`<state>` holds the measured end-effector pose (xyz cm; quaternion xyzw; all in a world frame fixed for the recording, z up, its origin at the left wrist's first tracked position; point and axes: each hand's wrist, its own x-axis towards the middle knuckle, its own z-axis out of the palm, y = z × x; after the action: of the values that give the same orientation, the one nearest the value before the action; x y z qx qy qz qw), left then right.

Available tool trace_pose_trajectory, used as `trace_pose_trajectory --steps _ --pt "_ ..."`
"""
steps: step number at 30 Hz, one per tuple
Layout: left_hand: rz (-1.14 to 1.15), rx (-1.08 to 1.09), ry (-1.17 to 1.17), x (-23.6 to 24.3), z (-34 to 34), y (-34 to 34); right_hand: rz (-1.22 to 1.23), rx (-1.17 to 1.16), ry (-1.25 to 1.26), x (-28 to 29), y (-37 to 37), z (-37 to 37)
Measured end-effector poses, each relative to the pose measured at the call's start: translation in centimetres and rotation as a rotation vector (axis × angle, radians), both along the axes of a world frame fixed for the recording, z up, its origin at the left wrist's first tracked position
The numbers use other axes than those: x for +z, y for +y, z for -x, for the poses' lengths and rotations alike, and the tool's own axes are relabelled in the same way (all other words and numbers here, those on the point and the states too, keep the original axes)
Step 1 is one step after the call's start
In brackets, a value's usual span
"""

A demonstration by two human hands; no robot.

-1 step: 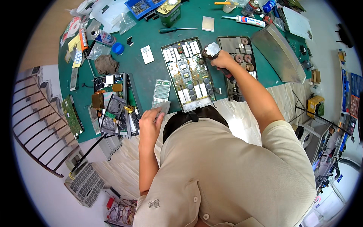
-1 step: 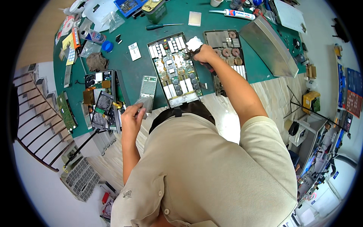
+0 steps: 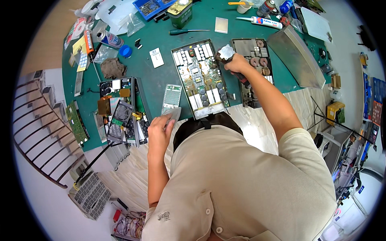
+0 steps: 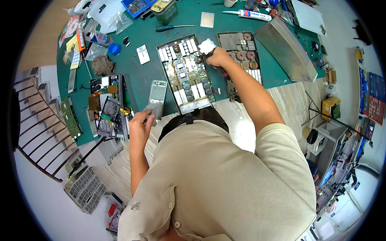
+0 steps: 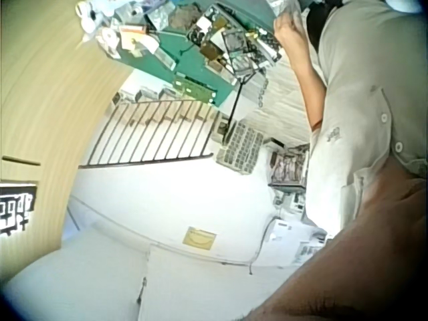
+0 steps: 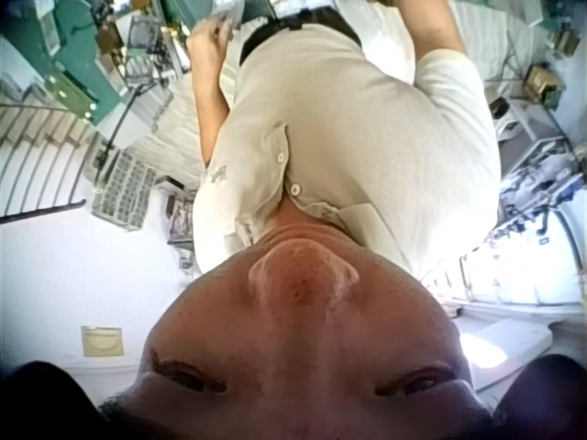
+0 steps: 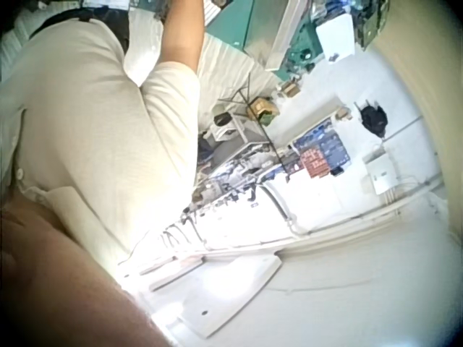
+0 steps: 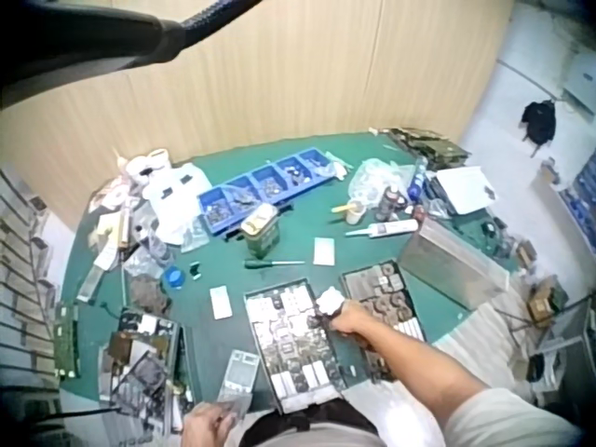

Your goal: The person uses a power drill to remove screws from an electronic assembly and then lifts off metal shield plates by hand.

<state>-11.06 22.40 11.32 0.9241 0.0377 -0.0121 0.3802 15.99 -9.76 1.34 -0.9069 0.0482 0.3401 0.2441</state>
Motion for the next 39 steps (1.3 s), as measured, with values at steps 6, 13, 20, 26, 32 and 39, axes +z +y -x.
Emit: trace_pose_trajectory --steps 6,13,20,26,32,39 --pt "0.041 0.014 0.083 0.3 -0.3 -0.3 -0.047 -0.044 -0.013 -2.4 -1.6 -0.1" --pt "0.022 -0.013 -0.015 -0.5 -0.6 -0.2 -0.376 -0.124 -0.069 4.9 -1.2 3.0" --pt "0.118 -0.081 0.01 -1.7 -3.7 -1.5 -0.748 -0.191 0.233 14.8 -1.8 10.1" --pt "0.147 -0.216 -0.051 0.4 -7.3 -3.5 -0.806 -0.065 0.322 17.7 -0.9 12.4" --pt "0.135 -0.304 -0.132 -0.4 -8.3 -3.8 -0.805 -0.064 0.378 17.8 -1.5 11.8" --pt "0.125 -0.189 -0.069 -1.9 -6.6 -2.7 -0.787 -0.187 0.255 15.5 -2.9 7.4"
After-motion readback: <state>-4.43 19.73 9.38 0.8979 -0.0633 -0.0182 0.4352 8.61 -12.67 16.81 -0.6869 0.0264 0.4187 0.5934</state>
